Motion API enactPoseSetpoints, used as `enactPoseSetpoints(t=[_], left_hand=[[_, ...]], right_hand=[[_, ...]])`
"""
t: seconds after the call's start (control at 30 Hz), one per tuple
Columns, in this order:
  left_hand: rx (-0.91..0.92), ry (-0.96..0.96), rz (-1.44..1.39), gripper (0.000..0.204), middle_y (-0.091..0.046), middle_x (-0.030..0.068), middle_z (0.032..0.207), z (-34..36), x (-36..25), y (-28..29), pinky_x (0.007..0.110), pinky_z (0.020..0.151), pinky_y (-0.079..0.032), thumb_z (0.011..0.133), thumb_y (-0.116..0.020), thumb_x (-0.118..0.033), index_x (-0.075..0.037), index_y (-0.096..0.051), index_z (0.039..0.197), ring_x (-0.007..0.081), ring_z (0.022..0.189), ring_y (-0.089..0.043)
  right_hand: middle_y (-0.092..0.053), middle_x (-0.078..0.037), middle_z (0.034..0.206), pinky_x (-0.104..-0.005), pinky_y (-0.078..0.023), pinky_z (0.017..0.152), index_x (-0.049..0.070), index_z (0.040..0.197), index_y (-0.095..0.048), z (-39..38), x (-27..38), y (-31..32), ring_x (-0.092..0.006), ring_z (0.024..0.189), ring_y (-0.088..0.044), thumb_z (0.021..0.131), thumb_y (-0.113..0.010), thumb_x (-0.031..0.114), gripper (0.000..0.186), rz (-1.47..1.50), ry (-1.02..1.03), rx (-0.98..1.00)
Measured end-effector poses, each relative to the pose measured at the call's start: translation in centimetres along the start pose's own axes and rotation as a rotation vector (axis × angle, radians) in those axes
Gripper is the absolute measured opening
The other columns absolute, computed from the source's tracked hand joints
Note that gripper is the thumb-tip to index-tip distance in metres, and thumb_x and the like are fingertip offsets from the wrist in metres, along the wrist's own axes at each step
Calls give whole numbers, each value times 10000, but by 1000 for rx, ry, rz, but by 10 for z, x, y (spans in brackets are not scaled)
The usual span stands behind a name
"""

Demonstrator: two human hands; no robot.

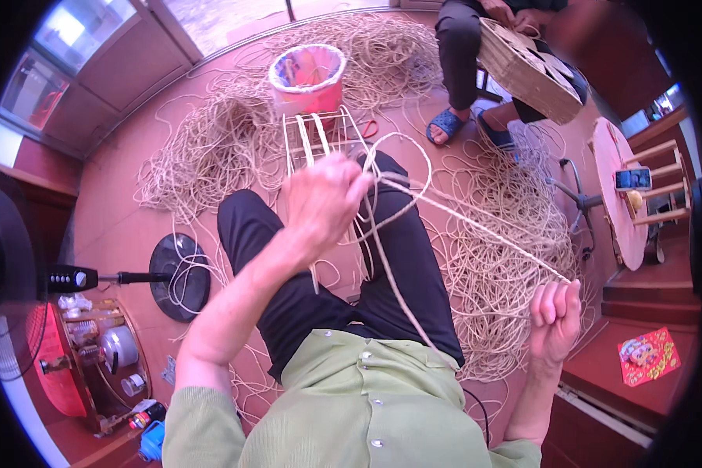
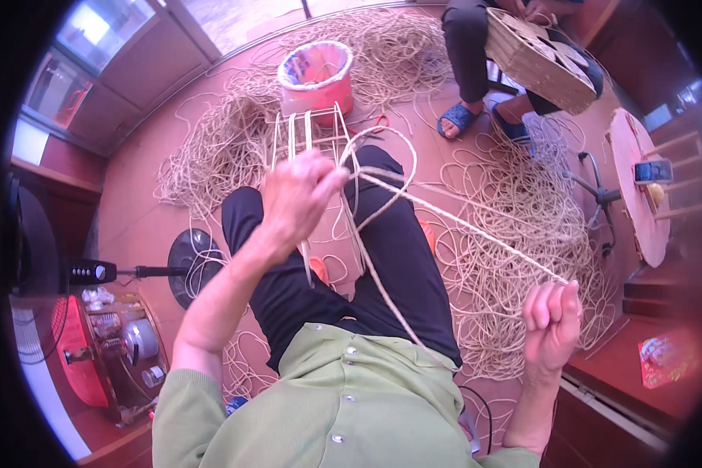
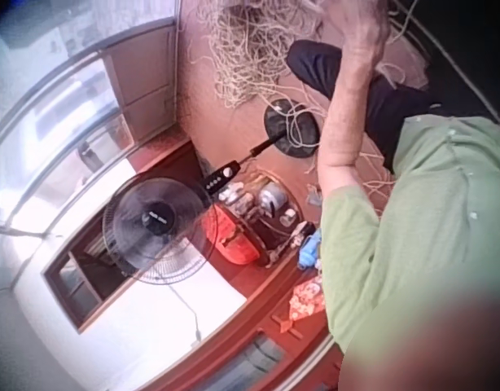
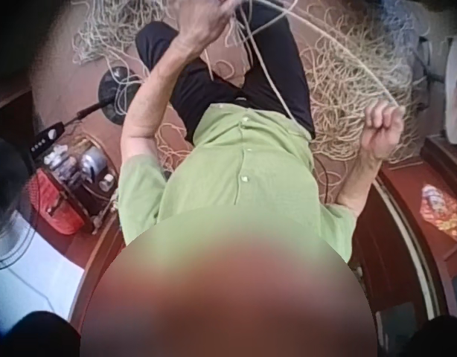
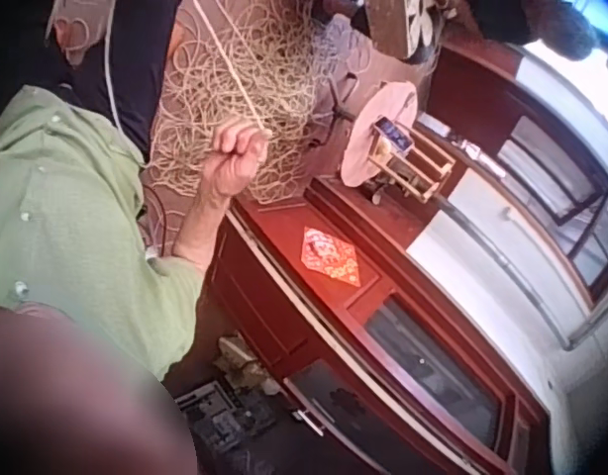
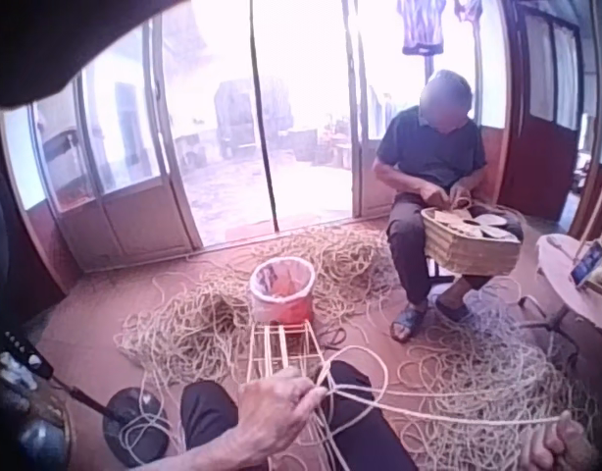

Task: Weaving a basket using traditional materials.

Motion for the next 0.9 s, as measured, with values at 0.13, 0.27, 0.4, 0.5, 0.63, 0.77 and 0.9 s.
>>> enactPoseSetpoints(t=[0.13,0.27,0.4,0.5,0.63,0.77,0.9], left_hand=[[269,91,-39,335,-752,60,832,76,2,4,398,751,-543,915,-670,-432,-127,-808,939,202,785,-718],[326,-58,-389,375,-715,95,759,86,29,2,363,707,-517,888,-664,-394,-43,-778,825,197,747,-687],[333,61,-515,316,-672,66,736,36,45,2,311,662,-475,910,-674,-302,-17,-755,799,150,701,-631],[264,4,-512,264,-675,64,759,14,32,-7,313,658,-466,910,-694,-243,-5,-749,810,143,707,-626],[224,-89,-445,243,-608,63,721,16,9,-10,323,651,-441,908,-697,-201,8,-723,787,149,701,-605],[149,35,-479,250,-587,66,710,-2,42,9,307,654,-432,915,-675,-191,20,-719,789,149,681,-578],[151,42,-434,257,-584,68,707,8,26,2,305,658,-434,913,-680,-202,22,-718,793,153,678,-576]], right_hand=[[-502,-47,604,-280,-365,497,113,662,-403,-23,25,-9,-145,541,-458,1114,-459,357,517,-370,196,71],[-660,-128,929,-268,-443,642,5,730,-568,-29,37,-4,-167,691,-578,1061,-534,247,412,-699,221,6],[-413,-140,1595,-386,-386,1112,-58,1152,-648,35,-42,78,-236,1351,-508,980,-630,204,314,-947,-29,6],[-201,-142,1715,-370,-419,1130,32,933,-733,91,-143,139,-278,1344,-574,978,-644,252,242,-1191,-58,126],[-598,-258,1373,-478,-515,979,58,1035,-757,198,-168,126,-383,1159,-657,998,-528,169,257,-1505,-60,39],[-595,-157,830,-433,-539,748,52,1047,-665,263,39,-88,-354,893,-643,929,-600,93,140,-1343,1495,257],[-608,-62,689,-388,-568,664,99,756,-720,180,131,-198,-213,668,-682,938,-686,241,234,-919,1328,879]])
Point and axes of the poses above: each hand's wrist, its own z-axis towards the middle knuckle, its own y-axis out of the back of the hand, x = y × z, the point moved 1 cm from there along z, towards the middle knuckle
